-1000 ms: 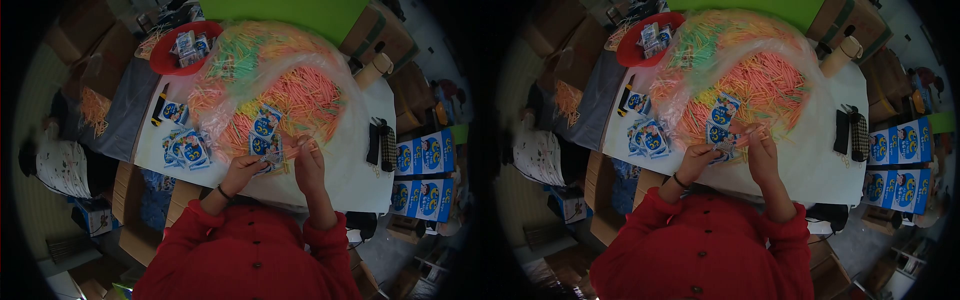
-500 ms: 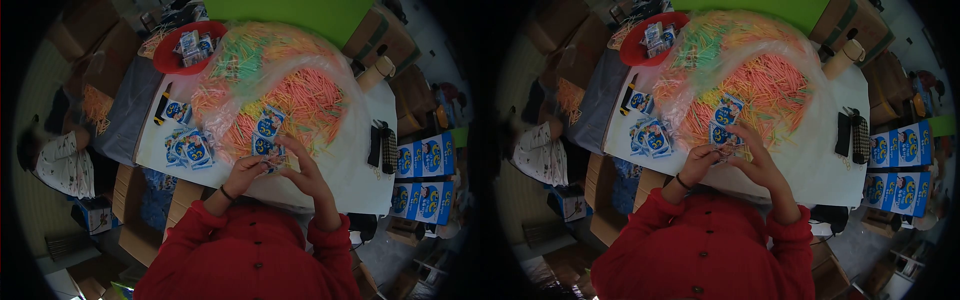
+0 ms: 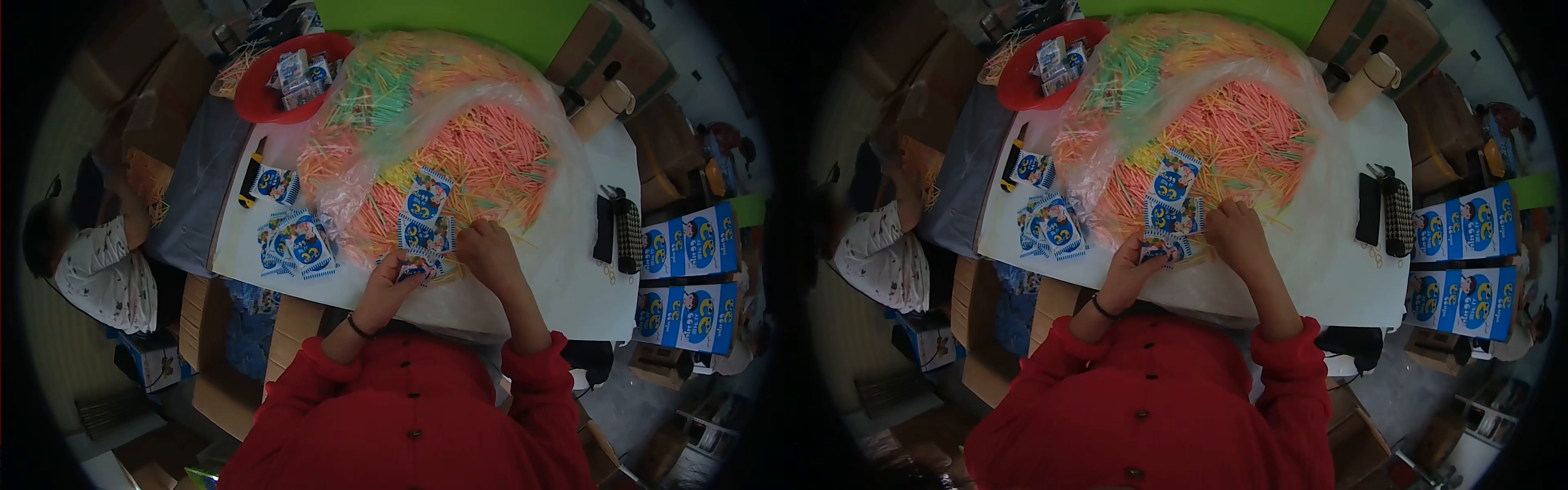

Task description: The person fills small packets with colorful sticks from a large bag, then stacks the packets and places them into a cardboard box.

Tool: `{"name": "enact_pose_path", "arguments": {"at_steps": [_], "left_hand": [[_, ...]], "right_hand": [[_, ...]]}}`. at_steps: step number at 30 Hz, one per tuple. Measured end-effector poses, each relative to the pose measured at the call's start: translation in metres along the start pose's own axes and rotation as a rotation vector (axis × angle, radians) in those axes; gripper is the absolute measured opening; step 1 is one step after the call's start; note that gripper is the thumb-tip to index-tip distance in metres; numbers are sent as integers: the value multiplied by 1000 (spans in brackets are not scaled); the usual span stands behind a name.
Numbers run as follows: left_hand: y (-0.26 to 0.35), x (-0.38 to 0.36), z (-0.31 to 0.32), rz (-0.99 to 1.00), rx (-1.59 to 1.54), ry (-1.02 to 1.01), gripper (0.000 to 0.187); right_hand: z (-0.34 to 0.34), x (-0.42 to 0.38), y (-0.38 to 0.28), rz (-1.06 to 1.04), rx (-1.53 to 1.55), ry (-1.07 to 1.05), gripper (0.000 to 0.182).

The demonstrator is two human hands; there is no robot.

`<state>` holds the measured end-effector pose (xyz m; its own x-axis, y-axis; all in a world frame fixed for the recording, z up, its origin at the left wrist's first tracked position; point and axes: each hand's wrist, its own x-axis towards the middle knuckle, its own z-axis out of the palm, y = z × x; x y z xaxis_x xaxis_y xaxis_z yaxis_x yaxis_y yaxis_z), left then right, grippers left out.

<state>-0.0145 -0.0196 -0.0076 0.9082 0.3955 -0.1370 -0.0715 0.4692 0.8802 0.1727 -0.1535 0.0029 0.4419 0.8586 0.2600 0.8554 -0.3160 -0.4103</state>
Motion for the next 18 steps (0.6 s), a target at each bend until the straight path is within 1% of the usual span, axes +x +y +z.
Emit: {"name": "enact_pose_path", "arguments": {"at_steps": [5, 7, 9, 11, 13, 14, 16, 17, 18], "left_hand": [[-1, -3, -7, 0, 33, -1, 34], [-5, -3, -11, 10, 129, -60, 37], [-7, -1, -13, 16, 181, -66, 36], [-8, -2, -12, 26, 238, -67, 35], [-6, -1, -9, 94, 361, -25, 30], [-6, 0, -9, 93, 359, -21, 30], [-4, 1, -10, 179, 596, -44, 32], [-3, 0, -9, 177, 595, -46, 32], [-1, 0, -6, 194, 623, -48, 32]], "right_hand": [[-1, -2, 12, 37, -85, -64, 15], [-6, -4, 16, 6, -72, -35, 14], [-15, -7, 20, -9, -87, -19, 15], [-29, -6, 9, -29, -97, 1, 16], [-55, -7, -12, 87, 106, -1, 13], [-67, -6, -21, 85, 107, -5, 13], [-83, -5, -38, -103, 110, -37, 12], [-87, -4, -44, -101, 110, -37, 12], [-89, -2, -50, -149, 53, -48, 13]]}}
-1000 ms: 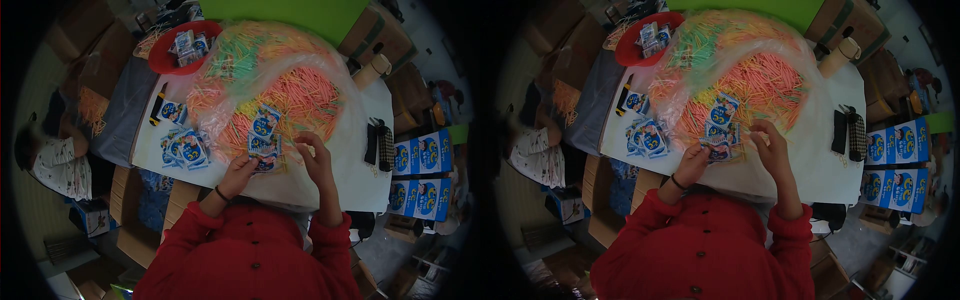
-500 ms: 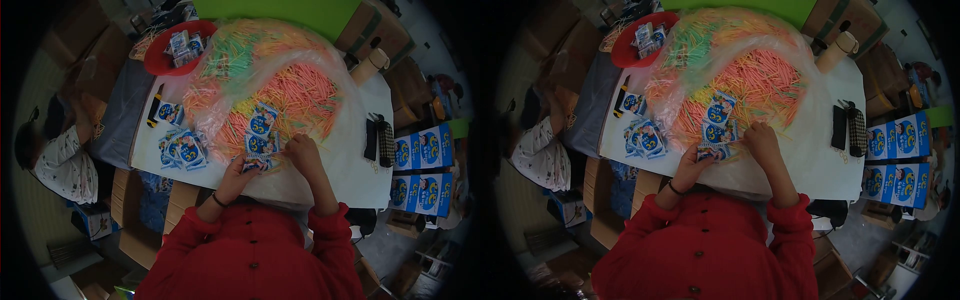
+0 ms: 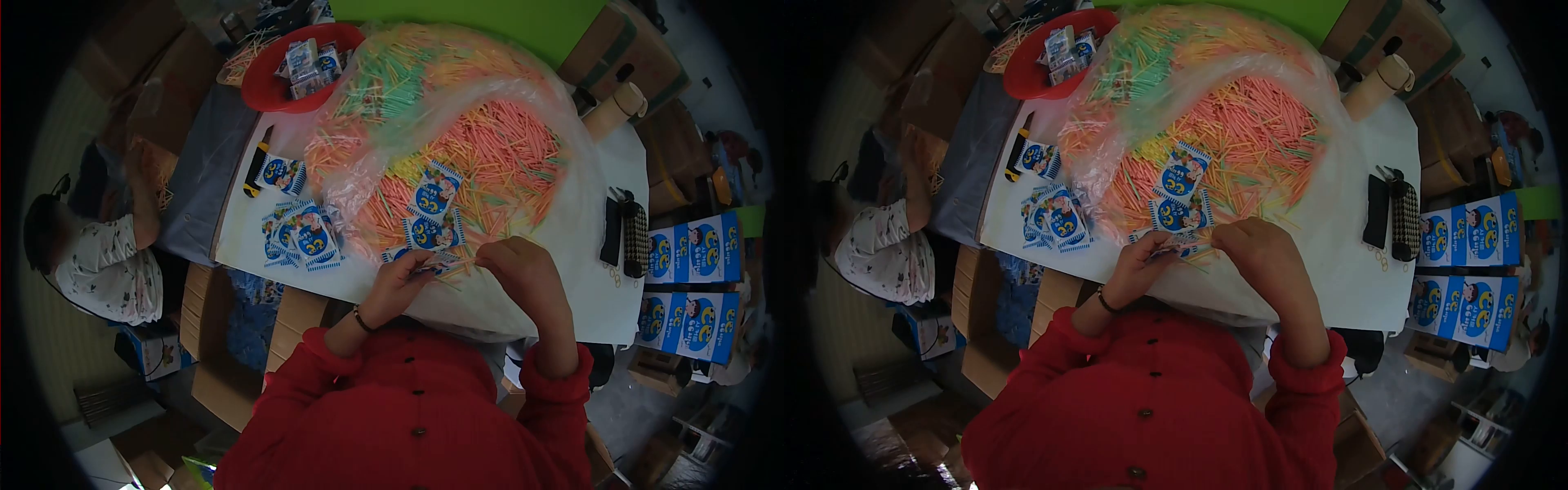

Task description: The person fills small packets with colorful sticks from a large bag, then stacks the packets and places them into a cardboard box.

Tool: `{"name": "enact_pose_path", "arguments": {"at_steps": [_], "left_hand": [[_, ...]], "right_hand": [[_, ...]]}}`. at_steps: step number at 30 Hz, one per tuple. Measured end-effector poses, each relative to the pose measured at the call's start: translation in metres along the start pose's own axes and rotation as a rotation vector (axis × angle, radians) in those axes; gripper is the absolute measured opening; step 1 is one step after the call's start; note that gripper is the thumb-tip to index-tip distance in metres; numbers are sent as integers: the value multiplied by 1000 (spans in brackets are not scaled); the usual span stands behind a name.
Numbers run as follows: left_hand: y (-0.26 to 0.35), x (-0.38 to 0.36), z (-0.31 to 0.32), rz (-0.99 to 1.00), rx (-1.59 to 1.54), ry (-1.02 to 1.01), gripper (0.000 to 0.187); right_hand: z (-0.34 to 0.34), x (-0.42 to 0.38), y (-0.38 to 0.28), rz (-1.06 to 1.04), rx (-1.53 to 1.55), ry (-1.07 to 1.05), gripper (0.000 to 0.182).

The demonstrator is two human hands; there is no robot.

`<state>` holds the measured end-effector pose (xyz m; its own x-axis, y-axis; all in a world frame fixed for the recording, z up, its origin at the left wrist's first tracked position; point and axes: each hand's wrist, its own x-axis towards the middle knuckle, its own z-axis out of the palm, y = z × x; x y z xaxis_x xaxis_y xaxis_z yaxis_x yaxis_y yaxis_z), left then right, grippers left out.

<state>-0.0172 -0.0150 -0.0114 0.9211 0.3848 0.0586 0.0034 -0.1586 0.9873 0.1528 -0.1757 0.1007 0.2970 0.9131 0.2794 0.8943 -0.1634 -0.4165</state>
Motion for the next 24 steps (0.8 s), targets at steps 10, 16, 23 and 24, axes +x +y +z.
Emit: {"name": "enact_pose_path", "arguments": {"at_steps": [10, 16, 23, 24], "left_hand": [[7, -4, -4, 36, 93, 6, 30], [6, -3, -2, 86, 122, 17, 30], [12, -3, -9, 74, 55, 9, 30], [9, -3, -8, 80, 66, 1, 30]], "right_hand": [[2, 2, -10, -13, -160, -94, 13], [0, 2, -16, -10, -156, -64, 12], [-11, -3, -21, -15, -164, 1, 14], [-8, -3, -22, -15, -183, -23, 13]]}}
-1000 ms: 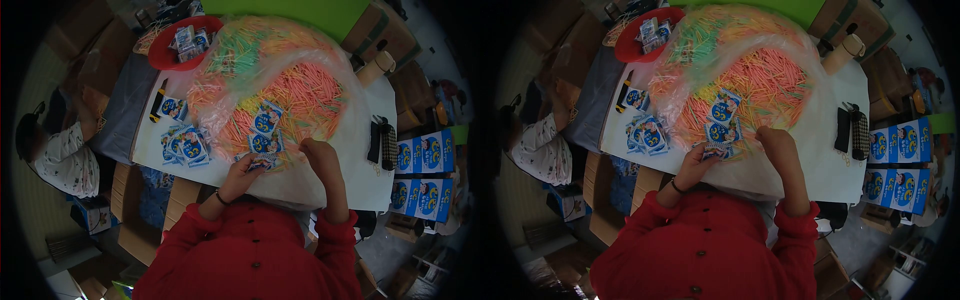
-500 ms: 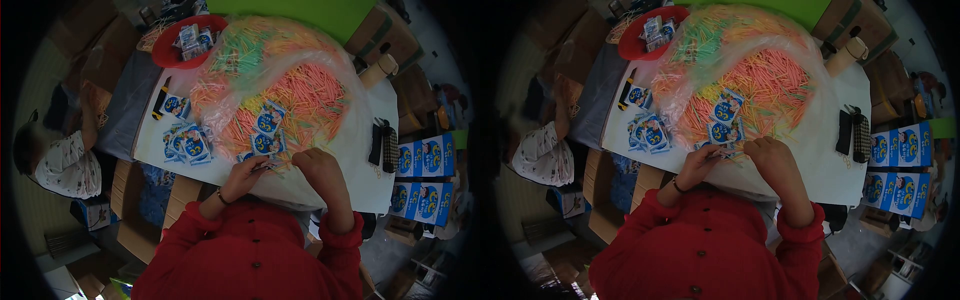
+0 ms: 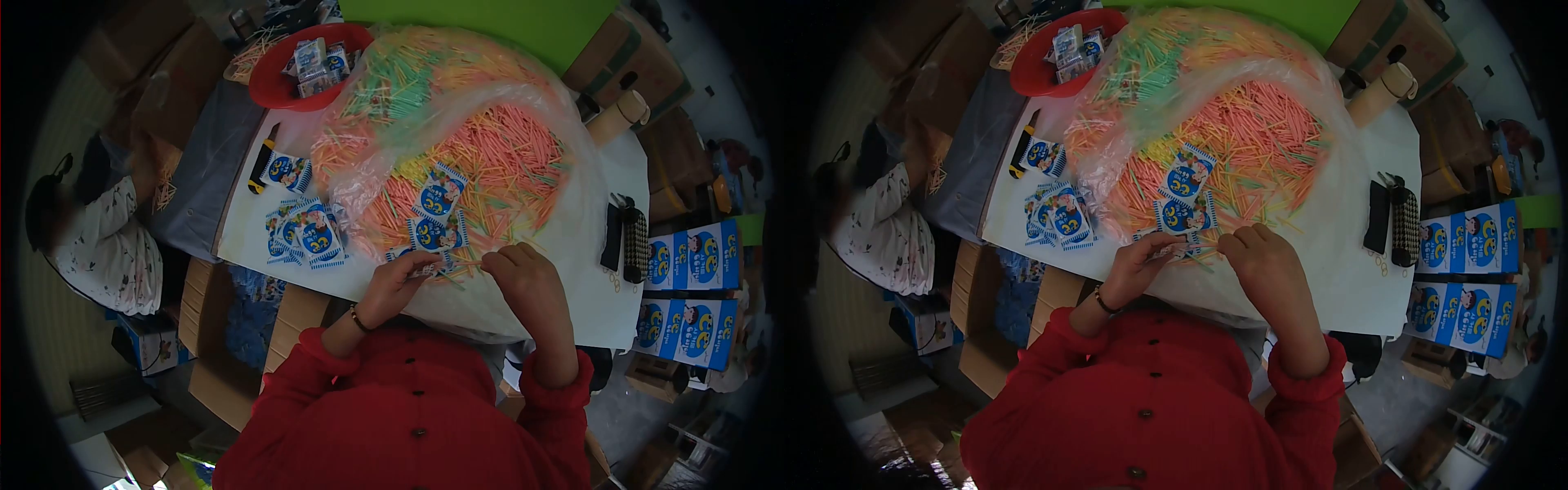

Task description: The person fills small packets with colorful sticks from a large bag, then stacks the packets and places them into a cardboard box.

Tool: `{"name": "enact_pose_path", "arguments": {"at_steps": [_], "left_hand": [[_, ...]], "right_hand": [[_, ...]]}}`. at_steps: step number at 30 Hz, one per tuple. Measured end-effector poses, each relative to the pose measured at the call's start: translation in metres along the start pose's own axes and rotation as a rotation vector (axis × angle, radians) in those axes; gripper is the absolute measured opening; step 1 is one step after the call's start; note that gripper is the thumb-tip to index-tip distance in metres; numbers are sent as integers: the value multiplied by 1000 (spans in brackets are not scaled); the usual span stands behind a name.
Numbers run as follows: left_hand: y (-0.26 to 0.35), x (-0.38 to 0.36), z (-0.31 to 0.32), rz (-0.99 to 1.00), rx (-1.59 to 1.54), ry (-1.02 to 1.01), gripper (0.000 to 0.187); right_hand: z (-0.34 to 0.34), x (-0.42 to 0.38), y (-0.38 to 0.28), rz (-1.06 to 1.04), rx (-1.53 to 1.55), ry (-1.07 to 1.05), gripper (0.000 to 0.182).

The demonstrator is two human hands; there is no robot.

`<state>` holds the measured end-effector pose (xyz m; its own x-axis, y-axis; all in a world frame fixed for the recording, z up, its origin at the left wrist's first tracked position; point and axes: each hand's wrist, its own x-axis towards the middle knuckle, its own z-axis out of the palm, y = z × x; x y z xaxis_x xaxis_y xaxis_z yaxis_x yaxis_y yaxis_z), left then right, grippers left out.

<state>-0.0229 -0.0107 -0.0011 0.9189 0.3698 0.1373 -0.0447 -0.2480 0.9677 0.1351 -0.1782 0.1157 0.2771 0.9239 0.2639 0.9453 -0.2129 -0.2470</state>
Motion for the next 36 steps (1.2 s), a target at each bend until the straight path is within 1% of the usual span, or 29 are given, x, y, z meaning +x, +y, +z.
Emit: {"name": "enact_pose_path", "arguments": {"at_steps": [2, 4, 5, 7, 8, 10, 11, 13, 14, 16, 17, 19, 20, 22, 23, 25, 26, 27, 28, 29, 30, 32, 33, 35, 36], "left_hand": [[1, 1, 2, 8, 9, -10, 30], [5, 1, 3, 73, 142, -31, 31], [6, 1, 4, 73, 144, -29, 31], [9, 0, 7, -21, 47, -44, 31], [7, 0, 8, -22, 47, -41, 31], [3, -2, 9, -18, -117, -71, 31], [2, -3, 10, -19, -115, -68, 31], [3, -5, 12, -25, -183, -106, 30], [3, -5, 12, -28, -174, -94, 30], [2, -5, 10, 9, -371, -110, 29], [2, -6, 9, 6, -355, -91, 29], [5, -10, 7, -190, -708, -70, 30], [8, -13, 3, -188, -703, -59, 30], [15, -20, -5, -244, -725, -15, 33], [13, -22, -12, -242, -728, -24, 33], [3, -27, -31, -81, -414, 309, 36], [-5, -28, -45, -116, -316, 445, 39], [-11, -27, -60, -150, -217, 581, 43], [-14, -24, -76, -131, 343, 623, 48], [-16, -23, -87, -98, 904, 638, 54], [-16, -22, -90, -91, 896, 630, 54], [-13, -14, -92, 82, 1165, 785, 61], [-12, -8, -88, 98, 1156, 774, 61], [-6, 4, -71, 308, 1230, 653, 56], [-2, 10, -61, 412, 1261, 598, 54]], "right_hand": [[2, 0, -3, 1, -21, -23, 12], [3, 3, -9, -63, 9, -74, 13], [4, 5, -12, -65, 10, -73, 13], [6, 9, -18, -127, 259, -10, 17], [8, 10, -19, -129, 261, -12, 17], [15, 11, -19, -110, 354, -3, 27], [21, 9, -17, -113, 356, -3, 27], [32, 6, -13, -54, 398, -79, 38], [33, 6, -13, -66, 406, -78, 38], [38, 10, -18, -167, 347, 5, 51], [40, 12, -23, -187, 361, 8, 51], [43, 14, -33, -119, 266, -56, 62], [45, 13, -35, -130, 271, -56, 62], [45, 9, -32, -112, 314, -78, 66], [42, 8, -28, -105, 307, -75, 66], [34, 2, -15, 64, 609, 196, 59], [32, -3, -4, 77, 596, 204, 59], [33, -10, 10, 115, 621, 280, 55], [34, -16, 22, 150, 644, 356, 50], [35, -21, 28, 208, 633, 410, 42], [35, -27, 33, 215, 623, 414, 42], [35, -36, 44, 345, 566, 509, 31], [36, -39, 48, 356, 554, 521, 31], [36, -42, 58, 413, 453, 543, 19], [39, -41, 64, 417, 440, 546, 19]]}}
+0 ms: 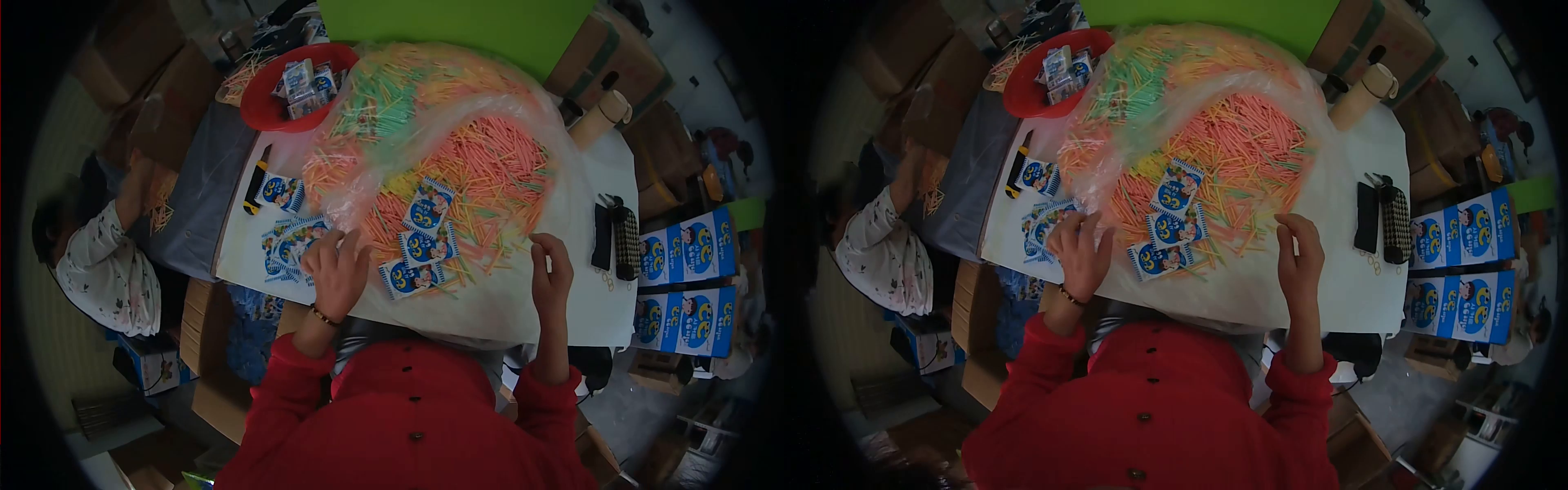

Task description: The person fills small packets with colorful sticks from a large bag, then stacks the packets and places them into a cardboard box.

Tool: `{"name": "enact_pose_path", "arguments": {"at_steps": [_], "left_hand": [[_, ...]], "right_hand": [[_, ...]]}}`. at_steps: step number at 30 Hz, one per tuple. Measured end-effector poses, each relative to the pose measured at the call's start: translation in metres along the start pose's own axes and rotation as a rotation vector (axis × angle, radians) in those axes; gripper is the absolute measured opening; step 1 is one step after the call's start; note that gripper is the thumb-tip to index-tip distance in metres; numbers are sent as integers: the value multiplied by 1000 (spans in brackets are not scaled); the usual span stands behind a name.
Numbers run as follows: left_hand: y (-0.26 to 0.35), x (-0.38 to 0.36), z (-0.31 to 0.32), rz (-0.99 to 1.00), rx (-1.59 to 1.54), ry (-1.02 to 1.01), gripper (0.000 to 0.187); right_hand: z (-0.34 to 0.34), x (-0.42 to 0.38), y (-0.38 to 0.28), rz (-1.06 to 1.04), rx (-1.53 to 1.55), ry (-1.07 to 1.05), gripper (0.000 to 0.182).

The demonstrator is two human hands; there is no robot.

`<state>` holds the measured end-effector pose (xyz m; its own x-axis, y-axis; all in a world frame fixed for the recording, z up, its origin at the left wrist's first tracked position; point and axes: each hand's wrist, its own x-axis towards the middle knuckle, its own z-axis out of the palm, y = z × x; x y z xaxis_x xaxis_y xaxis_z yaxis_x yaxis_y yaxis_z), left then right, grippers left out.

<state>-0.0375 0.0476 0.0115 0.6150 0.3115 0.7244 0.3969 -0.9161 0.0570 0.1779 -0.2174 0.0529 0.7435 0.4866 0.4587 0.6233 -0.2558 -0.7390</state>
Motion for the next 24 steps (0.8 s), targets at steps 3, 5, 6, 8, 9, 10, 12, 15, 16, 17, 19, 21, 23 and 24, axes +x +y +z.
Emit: {"name": "enact_pose_path", "arguments": {"at_steps": [3, 5, 6, 8, 9, 10, 12, 15, 16, 17, 19, 21, 23, 24], "left_hand": [[36, 42, 30, -33, -198, -165, 42], [43, 62, 57, -84, -252, -262, 35], [44, 63, 69, -77, -264, -246, 35], [43, 70, 86, -139, -197, -362, 32], [42, 70, 89, -195, -330, -370, 24], [41, 70, 92, -186, -340, -363, 24], [36, 70, 96, -149, -465, -337, 15], [31, 73, 86, -173, -713, -212, 8], [31, 76, 77, -167, -711, -208, 8], [31, 80, 64, -268, -798, -291, 7], [33, 75, 53, -362, -882, -368, 8], [35, 65, 46, -739, -1492, -438, 11], [37, 60, 35, -721, -1588, -473, 18], [40, 58, 30, -816, -1638, -508, 20]], "right_hand": [[16, 12, 21, 81, -78, -56, 8], [24, 20, 33, 37, -188, -91, 8], [27, 26, 39, 8, -284, -137, 9], [32, 39, 53, -1, -287, -113, 10], [33, 46, 60, -5, -277, -102, 10], [33, 53, 69, -6, -286, -90, 10], [35, 70, 83, -14, -202, -77, 12], [39, 104, 97, -46, -249, -69, 14], [41, 116, 98, -50, -247, -63, 14], [44, 127, 97, -73, -331, -27, 16], [51, 148, 97, -103, -412, 18, 18], [63, 165, 104, -70, -727, -69, 18], [83, 174, 124, -78, -881, -104, 18], [91, 178, 134, -83, -1041, -145, 18]]}}
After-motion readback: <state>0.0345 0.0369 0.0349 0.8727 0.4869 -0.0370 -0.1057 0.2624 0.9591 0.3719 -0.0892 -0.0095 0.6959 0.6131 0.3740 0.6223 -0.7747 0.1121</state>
